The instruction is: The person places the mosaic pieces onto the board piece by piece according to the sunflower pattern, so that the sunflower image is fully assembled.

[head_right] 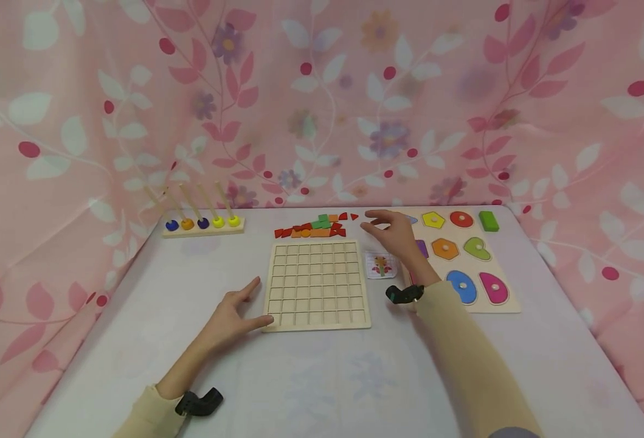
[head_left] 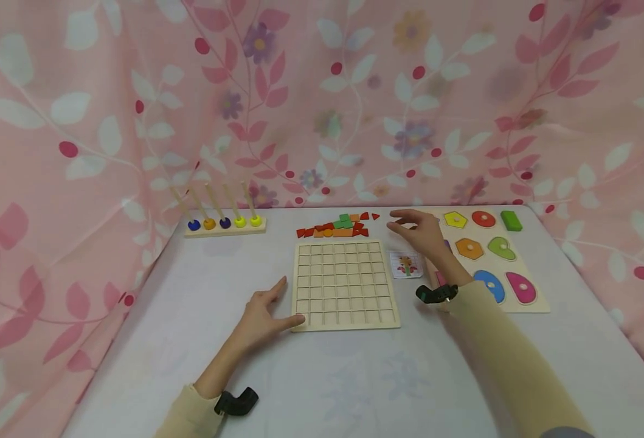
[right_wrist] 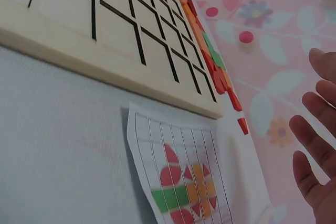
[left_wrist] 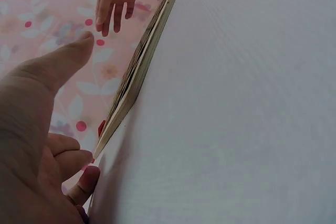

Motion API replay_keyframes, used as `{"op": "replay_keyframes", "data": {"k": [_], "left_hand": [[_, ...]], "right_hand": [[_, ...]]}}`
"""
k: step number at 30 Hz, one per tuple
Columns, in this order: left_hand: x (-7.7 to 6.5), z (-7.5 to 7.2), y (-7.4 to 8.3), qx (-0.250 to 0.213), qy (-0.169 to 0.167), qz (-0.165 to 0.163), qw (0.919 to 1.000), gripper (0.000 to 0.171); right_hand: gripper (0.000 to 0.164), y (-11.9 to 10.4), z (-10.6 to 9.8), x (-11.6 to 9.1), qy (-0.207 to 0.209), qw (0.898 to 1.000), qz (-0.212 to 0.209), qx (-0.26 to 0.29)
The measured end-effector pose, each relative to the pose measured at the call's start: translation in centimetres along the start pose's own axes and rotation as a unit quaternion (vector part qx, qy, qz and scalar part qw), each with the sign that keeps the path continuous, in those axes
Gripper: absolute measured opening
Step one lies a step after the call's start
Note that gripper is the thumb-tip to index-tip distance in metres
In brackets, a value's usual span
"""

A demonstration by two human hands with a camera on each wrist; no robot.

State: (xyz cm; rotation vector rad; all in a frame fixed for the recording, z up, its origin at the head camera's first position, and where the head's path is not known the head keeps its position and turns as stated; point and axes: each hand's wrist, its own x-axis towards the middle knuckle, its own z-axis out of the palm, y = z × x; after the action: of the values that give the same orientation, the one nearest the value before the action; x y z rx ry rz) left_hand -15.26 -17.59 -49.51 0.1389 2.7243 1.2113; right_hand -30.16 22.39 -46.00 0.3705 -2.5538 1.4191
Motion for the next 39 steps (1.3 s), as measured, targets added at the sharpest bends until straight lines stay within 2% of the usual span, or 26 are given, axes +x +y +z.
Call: {"op": "replay_keyframes", "data": {"k": [5,13,21,26,31,39], "left_hand": [[-0.2,0.4,-0.2,0.043,-0.014,0.014,0.9989,0.112],[-0.5,0.6,-0.2,0.071,-0.021,0.044,0.9963,0.11],[-0.5,0.7,-0.9,0.124,-0.032,0.115,0.9851,0.109],[-0.5,0.4,-1.0,0.138,-0.023,0.125,0.9822,0.105],[-0.7,0.3,-1.1,0.137,-0.022,0.12,0.9831,0.105],[-0.5,0.5,-1.2,0.132,-0.026,0.121,0.9835,0.105]], "right_hand": [[0.041,-0.4,2.2,1.0,-0.017,1.0,-0.004,0.0],[0.038,-0.7,4.9,2.0,-0.066,0.998,0.014,0.005],[0.036,-0.6,6.6,3.0,-0.099,0.995,0.029,-0.018],[0.033,-0.6,7.4,3.3,-0.115,0.993,0.019,-0.028],[0.029,-0.3,8.1,3.3,-0.126,0.991,-0.006,-0.051],[0.028,0.2,8.5,4.0,-0.126,0.99,-0.009,-0.068]]}}
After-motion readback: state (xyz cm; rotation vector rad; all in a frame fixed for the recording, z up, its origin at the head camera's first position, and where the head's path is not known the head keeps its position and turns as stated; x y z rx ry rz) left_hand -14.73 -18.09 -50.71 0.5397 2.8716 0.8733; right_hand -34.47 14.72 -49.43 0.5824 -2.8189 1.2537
